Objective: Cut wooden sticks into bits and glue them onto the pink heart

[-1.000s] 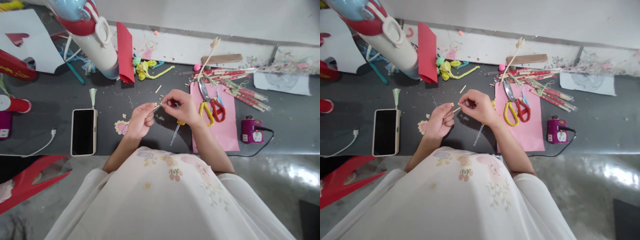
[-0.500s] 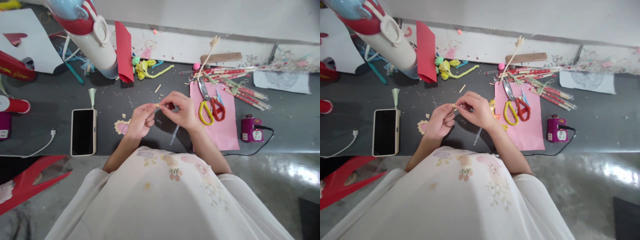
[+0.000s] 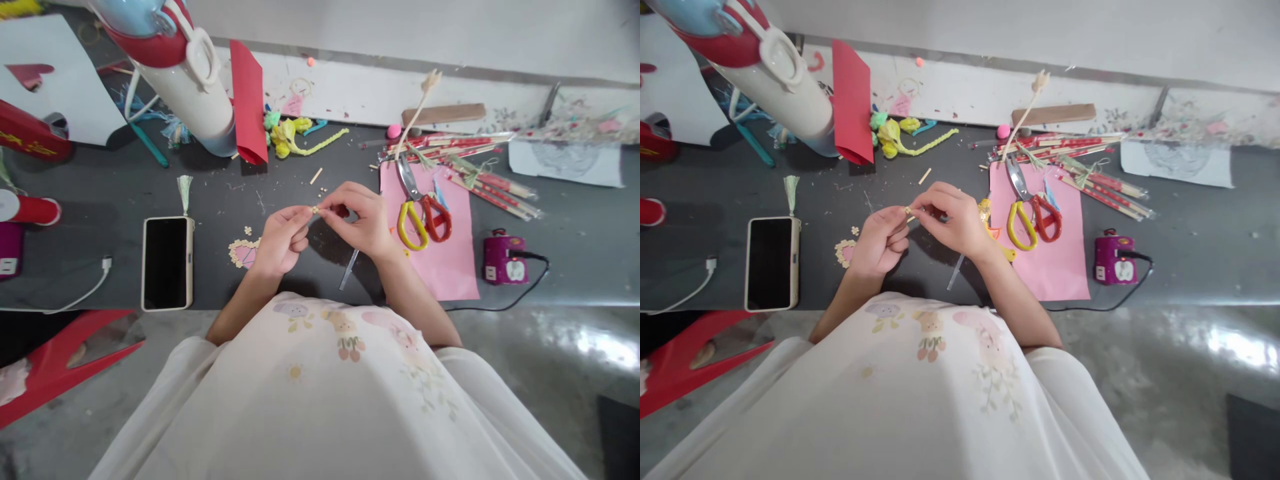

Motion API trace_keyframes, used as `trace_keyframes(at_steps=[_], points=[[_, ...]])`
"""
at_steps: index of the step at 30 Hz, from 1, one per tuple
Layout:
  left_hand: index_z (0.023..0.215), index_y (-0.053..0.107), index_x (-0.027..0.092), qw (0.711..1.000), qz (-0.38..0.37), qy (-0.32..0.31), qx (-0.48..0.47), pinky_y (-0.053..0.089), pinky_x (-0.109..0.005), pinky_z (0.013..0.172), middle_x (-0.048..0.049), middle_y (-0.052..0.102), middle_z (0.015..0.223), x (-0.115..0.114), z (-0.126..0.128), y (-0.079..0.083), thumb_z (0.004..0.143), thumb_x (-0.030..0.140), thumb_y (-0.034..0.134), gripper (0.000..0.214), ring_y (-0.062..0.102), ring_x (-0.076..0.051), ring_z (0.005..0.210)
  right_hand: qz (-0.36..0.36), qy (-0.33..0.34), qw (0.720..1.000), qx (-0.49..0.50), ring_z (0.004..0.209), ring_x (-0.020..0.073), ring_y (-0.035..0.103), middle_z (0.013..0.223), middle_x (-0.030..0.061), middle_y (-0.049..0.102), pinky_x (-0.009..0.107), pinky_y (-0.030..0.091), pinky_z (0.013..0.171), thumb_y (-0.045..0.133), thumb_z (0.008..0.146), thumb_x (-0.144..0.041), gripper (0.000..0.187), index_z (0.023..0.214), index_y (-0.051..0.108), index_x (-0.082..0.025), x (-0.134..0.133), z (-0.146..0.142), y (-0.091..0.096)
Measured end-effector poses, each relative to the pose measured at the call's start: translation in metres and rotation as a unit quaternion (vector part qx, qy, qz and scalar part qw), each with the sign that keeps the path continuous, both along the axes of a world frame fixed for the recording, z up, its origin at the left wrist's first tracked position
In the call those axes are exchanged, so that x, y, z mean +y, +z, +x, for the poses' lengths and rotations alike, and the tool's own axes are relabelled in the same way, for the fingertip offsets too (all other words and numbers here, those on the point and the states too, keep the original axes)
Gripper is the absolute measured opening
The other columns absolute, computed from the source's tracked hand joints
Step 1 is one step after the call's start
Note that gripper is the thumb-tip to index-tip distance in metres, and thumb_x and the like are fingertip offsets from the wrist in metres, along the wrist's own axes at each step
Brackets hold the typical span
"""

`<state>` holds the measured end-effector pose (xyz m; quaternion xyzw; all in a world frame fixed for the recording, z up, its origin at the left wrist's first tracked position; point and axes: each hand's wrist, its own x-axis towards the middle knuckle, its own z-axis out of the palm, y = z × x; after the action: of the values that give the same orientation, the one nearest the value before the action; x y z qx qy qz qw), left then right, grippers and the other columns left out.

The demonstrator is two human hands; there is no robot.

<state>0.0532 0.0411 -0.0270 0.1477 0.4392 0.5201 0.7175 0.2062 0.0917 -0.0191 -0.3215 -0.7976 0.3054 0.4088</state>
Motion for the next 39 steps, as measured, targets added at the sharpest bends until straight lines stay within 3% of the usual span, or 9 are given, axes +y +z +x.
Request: trace_keyframes(at_steps=[13,24,39], points=[[0.068,0.058,0.016,1.0,0.002,-0.023,0.007,0.011,-0.014,0.035,0.0117,0.018,0.05,0.001,-0.001,-0.005,0.063,0.036,0.08,0.03,0.013,0.0,0.04,-0.023,0.014,1.0,-0.002,0.066,0.0117,0.054,0.075,0.0007,0.061,0.027,0.046,0.062,0.064,0.084,-0.027,0.013,0.094,0.07,-0.022,0.004,0.006,-0.001],[0.063,0.056,0.015,0.997,0.003,-0.074,0.02,0.011,-0.014,0.036,0.0118,0.018,0.049,0.0,-0.003,-0.005,0.064,0.036,0.08,0.032,0.012,0.0,0.041,-0.072,0.048,0.996,0.016,0.071,0.0122,0.06,0.079,0.0011,0.067,0.027,0.048,0.065,0.069,0.081,-0.028,0.01,0.088,0.075,-0.025,0.007,0.012,-0.004],[0.062,0.057,0.015,0.998,0.003,-0.058,0.033,0.011,-0.015,0.036,0.0118,0.023,0.047,0.0,0.001,-0.005,0.057,0.038,0.085,0.037,0.014,0.001,0.039,-0.081,0.052,0.994,0.043,0.067,0.0111,0.06,0.075,-0.0002,0.068,0.026,0.047,0.062,0.072,0.078,-0.023,0.005,0.081,0.076,-0.023,0.006,0.013,-0.006]])
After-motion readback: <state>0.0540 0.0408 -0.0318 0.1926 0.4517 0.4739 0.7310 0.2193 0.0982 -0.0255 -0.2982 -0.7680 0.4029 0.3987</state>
